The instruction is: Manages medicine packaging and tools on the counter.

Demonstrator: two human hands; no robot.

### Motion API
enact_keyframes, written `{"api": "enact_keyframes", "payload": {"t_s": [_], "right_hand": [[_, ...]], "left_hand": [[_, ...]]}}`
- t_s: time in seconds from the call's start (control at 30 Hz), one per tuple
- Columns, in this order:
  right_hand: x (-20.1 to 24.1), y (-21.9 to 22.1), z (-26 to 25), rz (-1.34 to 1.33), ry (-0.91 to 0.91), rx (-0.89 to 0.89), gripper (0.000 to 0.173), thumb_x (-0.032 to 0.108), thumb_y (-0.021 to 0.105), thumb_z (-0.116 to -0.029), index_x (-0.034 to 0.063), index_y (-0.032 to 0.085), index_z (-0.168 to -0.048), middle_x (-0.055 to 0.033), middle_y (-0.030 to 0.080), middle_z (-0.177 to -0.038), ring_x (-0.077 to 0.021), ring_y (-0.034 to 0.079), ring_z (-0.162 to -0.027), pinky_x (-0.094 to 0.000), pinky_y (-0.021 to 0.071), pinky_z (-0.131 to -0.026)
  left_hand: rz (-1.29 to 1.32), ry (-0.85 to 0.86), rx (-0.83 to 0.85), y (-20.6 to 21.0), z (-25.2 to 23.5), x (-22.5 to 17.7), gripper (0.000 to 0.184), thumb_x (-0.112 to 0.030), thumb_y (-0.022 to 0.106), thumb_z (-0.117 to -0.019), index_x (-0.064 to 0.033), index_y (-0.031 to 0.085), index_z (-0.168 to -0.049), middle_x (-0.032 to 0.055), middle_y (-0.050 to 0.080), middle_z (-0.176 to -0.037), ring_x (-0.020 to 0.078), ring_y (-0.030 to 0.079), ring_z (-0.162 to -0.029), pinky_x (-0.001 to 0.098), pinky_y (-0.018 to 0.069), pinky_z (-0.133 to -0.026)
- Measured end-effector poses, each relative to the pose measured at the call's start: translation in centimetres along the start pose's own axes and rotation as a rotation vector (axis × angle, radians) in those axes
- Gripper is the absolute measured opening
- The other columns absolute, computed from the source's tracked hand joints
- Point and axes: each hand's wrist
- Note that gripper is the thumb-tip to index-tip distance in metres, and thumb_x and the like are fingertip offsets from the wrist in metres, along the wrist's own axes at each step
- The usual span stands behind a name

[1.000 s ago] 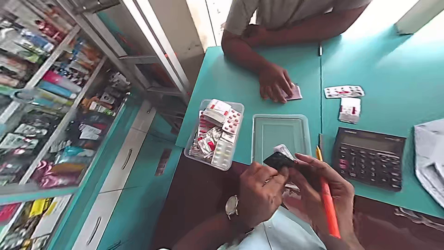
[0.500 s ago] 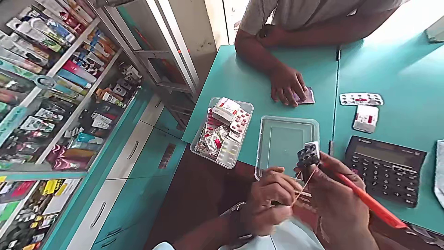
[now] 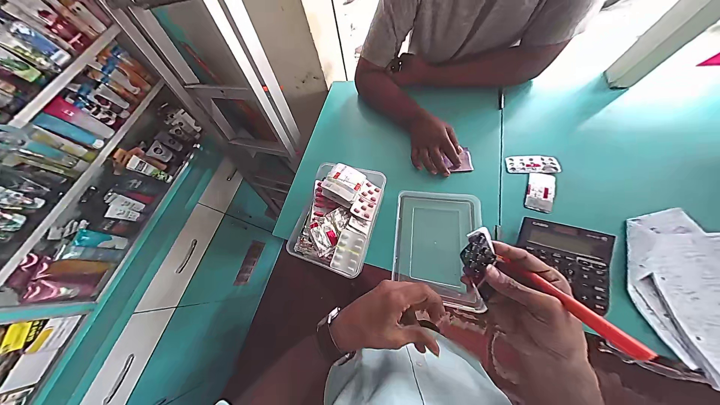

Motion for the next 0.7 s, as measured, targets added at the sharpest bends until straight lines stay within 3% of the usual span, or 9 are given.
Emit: {"api": "enact_keyframes", "payload": {"t_s": [0.1, 0.17, 0.23, 0.37, 0.43, 0.5, 0.57, 0.63, 0.7], "right_hand": [[-0.9, 1.0, -0.1, 0.015, 0.042, -0.043, 0.028, 0.009, 0.078, -0.0865, 0.0066, 0.076, -0.115, -0.0102, 0.077, -0.1, -0.0169, 0.075, -0.08, -0.0325, 0.0648, -0.069], [-1.6, 1.2, 0.0, 0.035, 0.062, -0.047, 0.028, 0.004, 0.074, -0.0879, 0.0036, 0.074, -0.116, -0.0105, 0.076, -0.099, -0.0166, 0.074, -0.082, -0.0332, 0.0643, -0.072], [-2.3, 1.2, -0.3, 0.051, 0.062, -0.07, 0.029, -0.002, 0.069, -0.0886, -0.0002, 0.072, -0.117, -0.0126, 0.076, -0.098, -0.0184, 0.075, -0.081, -0.0345, 0.0647, -0.072], [-2.1, 1.8, -0.9, -0.056, 0.102, -0.143, 0.029, -0.005, 0.063, -0.0894, -0.0036, 0.07, -0.117, -0.0161, 0.076, -0.096, -0.0213, 0.075, -0.078, -0.0362, 0.065, -0.07], [-2.0, 2.4, -0.7, -0.179, 0.116, -0.151, 0.028, -0.004, 0.064, -0.09, -0.0021, 0.07, -0.117, -0.0169, 0.075, -0.098, -0.0227, 0.075, -0.08, -0.0391, 0.0654, -0.072], [-2.6, 3.2, -0.3, -0.276, 0.146, -0.105, 0.027, -0.002, 0.066, -0.091, -0.0005, 0.07, -0.118, -0.0166, 0.074, -0.101, -0.0212, 0.075, -0.085, -0.0375, 0.0649, -0.076], [-3.8, 3.7, 0.1, -0.266, 0.177, -0.004, 0.027, 0.0, 0.068, -0.0917, -0.0001, 0.071, -0.119, -0.015, 0.074, -0.104, -0.0176, 0.074, -0.087, -0.0337, 0.0634, -0.077], [-4.8, 3.4, 0.3, -0.168, 0.179, 0.137, 0.027, 0.002, 0.068, -0.0931, 0.0014, 0.072, -0.12, -0.0112, 0.075, -0.105, -0.0133, 0.073, -0.085, -0.0291, 0.0623, -0.073], [-4.9, 2.5, 0.4, -0.018, 0.158, 0.291, 0.026, 0.005, 0.068, -0.0952, 0.0046, 0.073, -0.12, -0.0066, 0.076, -0.103, -0.0068, 0.069, -0.07, -0.0208, 0.0564, -0.053]], "left_hand": [[-0.254, 0.281, -0.085, 1.3, -0.2, -1.1, 0.026, -0.023, 0.075, -0.093, -0.0044, 0.066, -0.109, 0.0112, 0.06, -0.112, 0.0151, 0.06, -0.111, 0.0249, 0.0497, -0.1], [-0.355, 0.481, -0.114, 2.4, -0.3, -1.8, 0.014, -0.017, 0.065, -0.1005, -0.0126, 0.071, -0.113, 0.0062, 0.065, -0.118, 0.0206, 0.054, -0.126, 0.0394, 0.0359, -0.116], [-0.399, 0.587, -0.146, 3.2, -0.2, -2.6, 0.012, -0.01, 0.062, -0.1001, -0.0108, 0.073, -0.105, 0.0046, 0.071, -0.107, 0.0191, 0.061, -0.117, 0.0435, 0.032, -0.12], [-0.446, 0.46, -0.503, 4.2, 0.3, -1.5, 0.007, -0.025, 0.054, -0.1045, -0.0216, 0.059, -0.106, -0.0041, 0.055, -0.091, 0.0081, 0.053, -0.085, 0.0257, 0.0397, -0.095], [-0.165, 0.207, -0.754, 4.6, -0.2, -0.2, 0.024, -0.045, 0.049, -0.1062, -0.0278, 0.057, -0.121, -0.0134, 0.057, -0.089, -0.0033, 0.054, -0.076, 0.0128, 0.0447, -0.072], [0.321, -0.023, -0.865, 4.6, -0.9, 0.5, 0.046, -0.057, 0.051, -0.1004, -0.0226, 0.053, -0.131, -0.0122, 0.059, -0.085, -0.005, 0.049, -0.063, 0.0123, 0.0411, -0.053], [0.599, -0.099, -0.839, 4.6, -0.7, 0.5, 0.059, -0.059, 0.052, -0.0986, -0.015, 0.043, -0.136, -0.0046, 0.059, -0.094, -0.0022, 0.046, -0.06, 0.014, 0.0385, -0.049], [0.65, -0.123, -0.787, 4.2, 0.0, -0.6, 0.061, -0.061, 0.05, -0.0979, -0.0155, 0.04, -0.137, -0.0018, 0.064, -0.105, -0.0038, 0.047, -0.061, 0.0128, 0.0392, -0.051], [0.681, -0.166, -0.763, 3.3, 0.8, -1.5, 0.059, -0.059, 0.052, -0.0987, -0.0126, 0.046, -0.135, -0.0003, 0.065, -0.102, -0.0043, 0.045, -0.056, 0.0122, 0.0364, -0.047]]}}
Point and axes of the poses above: each hand's wrist, its own z-axis away from the middle knuckle, its own y-axis out of the palm, x = y × z
